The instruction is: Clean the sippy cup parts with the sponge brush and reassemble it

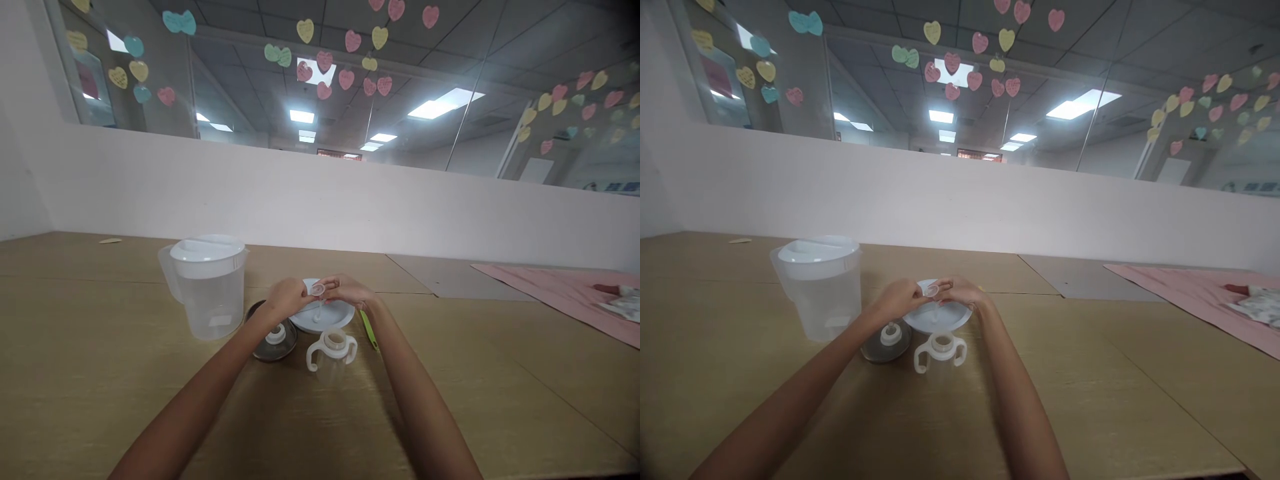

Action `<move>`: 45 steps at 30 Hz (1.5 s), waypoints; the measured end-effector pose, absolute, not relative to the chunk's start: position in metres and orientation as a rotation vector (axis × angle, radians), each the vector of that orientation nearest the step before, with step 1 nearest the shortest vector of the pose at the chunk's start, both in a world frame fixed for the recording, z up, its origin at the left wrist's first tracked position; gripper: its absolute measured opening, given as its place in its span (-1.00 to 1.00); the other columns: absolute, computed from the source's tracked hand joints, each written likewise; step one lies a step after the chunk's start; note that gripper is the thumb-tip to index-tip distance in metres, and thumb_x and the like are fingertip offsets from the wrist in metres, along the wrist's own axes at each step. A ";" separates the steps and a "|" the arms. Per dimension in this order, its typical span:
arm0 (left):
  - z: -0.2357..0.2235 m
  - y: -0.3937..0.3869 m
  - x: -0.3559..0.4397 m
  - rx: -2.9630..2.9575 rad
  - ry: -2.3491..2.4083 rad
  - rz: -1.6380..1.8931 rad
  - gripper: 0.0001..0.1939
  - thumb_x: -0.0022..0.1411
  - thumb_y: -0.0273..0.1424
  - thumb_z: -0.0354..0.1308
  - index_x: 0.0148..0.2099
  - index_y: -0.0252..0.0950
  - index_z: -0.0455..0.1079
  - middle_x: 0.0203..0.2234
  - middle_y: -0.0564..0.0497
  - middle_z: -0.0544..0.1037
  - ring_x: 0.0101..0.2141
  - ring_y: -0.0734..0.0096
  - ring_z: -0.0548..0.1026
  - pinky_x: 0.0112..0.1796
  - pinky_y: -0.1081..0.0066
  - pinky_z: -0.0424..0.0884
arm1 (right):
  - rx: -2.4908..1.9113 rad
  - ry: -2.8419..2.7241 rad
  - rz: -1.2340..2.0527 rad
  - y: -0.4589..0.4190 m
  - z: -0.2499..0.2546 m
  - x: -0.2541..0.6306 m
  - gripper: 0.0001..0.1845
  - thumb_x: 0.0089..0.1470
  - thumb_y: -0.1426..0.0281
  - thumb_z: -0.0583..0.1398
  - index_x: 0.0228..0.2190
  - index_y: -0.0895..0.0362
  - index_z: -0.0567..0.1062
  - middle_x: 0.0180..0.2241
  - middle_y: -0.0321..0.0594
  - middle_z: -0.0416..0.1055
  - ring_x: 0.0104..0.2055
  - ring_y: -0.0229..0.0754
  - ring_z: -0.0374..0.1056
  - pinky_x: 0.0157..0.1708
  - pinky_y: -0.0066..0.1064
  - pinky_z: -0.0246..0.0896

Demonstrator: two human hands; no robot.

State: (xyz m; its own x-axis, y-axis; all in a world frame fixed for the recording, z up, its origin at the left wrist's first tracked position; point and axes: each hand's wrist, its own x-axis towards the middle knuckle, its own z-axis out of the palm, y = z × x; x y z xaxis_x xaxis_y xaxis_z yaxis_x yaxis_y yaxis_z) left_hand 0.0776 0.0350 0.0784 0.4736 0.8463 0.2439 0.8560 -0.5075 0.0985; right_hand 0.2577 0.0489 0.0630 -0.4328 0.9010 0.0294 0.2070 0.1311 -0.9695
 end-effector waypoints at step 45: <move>0.131 0.016 0.020 -2.892 -1.626 -0.316 -0.77 -0.04 -0.25 0.00 -0.44 -0.30 0.37 -0.52 0.02 0.51 -0.53 0.41 0.42 -0.54 0.50 0.23 | -1.098 -2.399 1.030 -0.026 0.135 0.259 -0.45 -0.20 0.47 0.24 -0.07 0.07 0.34 -0.45 -0.36 0.37 -0.42 -0.32 0.31 -0.43 -0.51 0.20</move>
State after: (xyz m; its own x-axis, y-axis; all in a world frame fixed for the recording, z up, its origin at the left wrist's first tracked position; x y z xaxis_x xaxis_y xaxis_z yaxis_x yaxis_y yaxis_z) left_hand 0.0203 0.0157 0.1312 0.5104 0.8570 0.0703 0.8209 -0.5100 0.2569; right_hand 0.2593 -0.0257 0.1354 -0.6588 0.7521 -0.0175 0.5307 0.4482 -0.7194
